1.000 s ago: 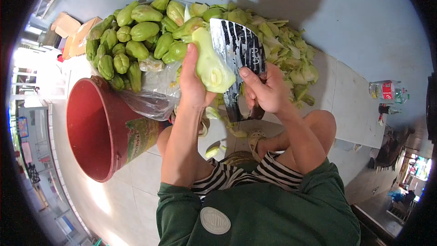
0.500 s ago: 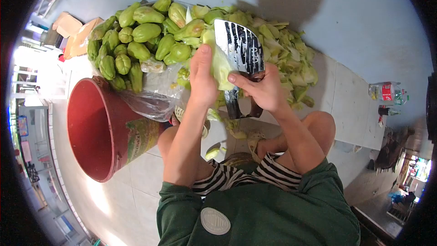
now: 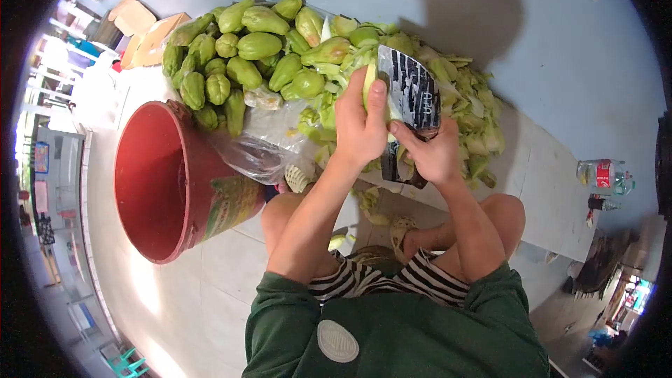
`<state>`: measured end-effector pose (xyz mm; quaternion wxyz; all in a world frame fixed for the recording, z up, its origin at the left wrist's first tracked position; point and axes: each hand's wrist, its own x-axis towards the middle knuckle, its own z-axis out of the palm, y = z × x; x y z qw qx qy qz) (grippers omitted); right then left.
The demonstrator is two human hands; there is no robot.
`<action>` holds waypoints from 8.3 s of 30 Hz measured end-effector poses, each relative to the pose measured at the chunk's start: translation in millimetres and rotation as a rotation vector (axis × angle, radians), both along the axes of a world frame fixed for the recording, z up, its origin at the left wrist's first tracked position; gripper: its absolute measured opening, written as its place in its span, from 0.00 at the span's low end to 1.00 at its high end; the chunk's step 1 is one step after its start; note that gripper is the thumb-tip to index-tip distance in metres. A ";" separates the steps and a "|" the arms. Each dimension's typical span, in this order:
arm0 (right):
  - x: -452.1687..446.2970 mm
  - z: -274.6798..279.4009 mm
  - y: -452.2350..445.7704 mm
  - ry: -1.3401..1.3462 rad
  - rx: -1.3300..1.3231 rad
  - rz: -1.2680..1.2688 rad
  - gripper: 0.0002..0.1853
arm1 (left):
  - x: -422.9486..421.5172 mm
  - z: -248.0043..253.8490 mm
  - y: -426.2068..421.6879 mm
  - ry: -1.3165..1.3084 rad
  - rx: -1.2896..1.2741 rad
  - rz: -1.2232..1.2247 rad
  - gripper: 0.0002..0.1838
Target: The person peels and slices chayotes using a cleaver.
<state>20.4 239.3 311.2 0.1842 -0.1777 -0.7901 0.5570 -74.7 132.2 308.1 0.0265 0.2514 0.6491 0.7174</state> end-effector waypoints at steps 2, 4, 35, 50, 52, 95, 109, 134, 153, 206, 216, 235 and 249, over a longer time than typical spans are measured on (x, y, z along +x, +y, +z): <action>0.1 5.5 -2.5 0.020 -0.117 -0.005 0.09 | 1.8 6.5 -2.1 0.157 -0.124 0.085 0.23; -0.2 8.3 -1.3 -0.011 -0.126 -0.008 0.10 | -1.9 0.3 -1.4 0.196 -0.124 0.104 0.23; -7.8 27.5 67.0 0.027 0.560 -0.450 0.17 | -41.5 10.8 -34.5 -0.601 0.760 -0.280 0.30; 14.2 -3.7 -44.3 0.060 0.628 0.217 0.10 | -28.6 -10.7 -14.3 -0.268 0.694 0.089 0.30; 14.8 -2.5 -45.1 0.063 0.604 0.237 0.10 | -27.2 -9.3 -14.3 -0.260 0.703 0.084 0.30; 1.5 36.9 14.4 0.014 0.210 0.013 0.11 | -15.9 9.2 -7.9 -0.541 0.568 -0.153 0.31; 14.7 38.6 14.6 0.272 1.026 0.205 0.07 | -26.7 -3.2 -33.5 0.243 -0.234 0.020 0.22; 14.5 19.0 28.8 -0.072 0.888 -0.032 0.13 | -26.4 7.4 -26.1 0.219 -0.264 0.065 0.23; 19.6 27.8 17.2 0.141 0.706 -0.131 0.11 | -30.8 3.0 -23.5 0.108 -0.146 0.006 0.19; 82.6 24.6 30.5 -0.086 0.484 0.008 0.16 | -22.8 -5.7 -159.9 -0.085 0.070 0.101 0.30; 137.6 11.3 62.7 -0.180 0.449 -0.084 0.15 | -15.6 30.0 -306.6 0.029 -0.348 0.766 0.16; 110.9 39.0 26.7 -0.316 0.421 -0.015 0.16 | 122.1 -313.7 -215.0 -0.334 -1.142 -0.110 0.20; 59.7 -5.0 30.3 -0.543 -0.009 0.125 0.22 | 235.0 -444.8 -223.4 -0.543 -1.612 -0.084 0.24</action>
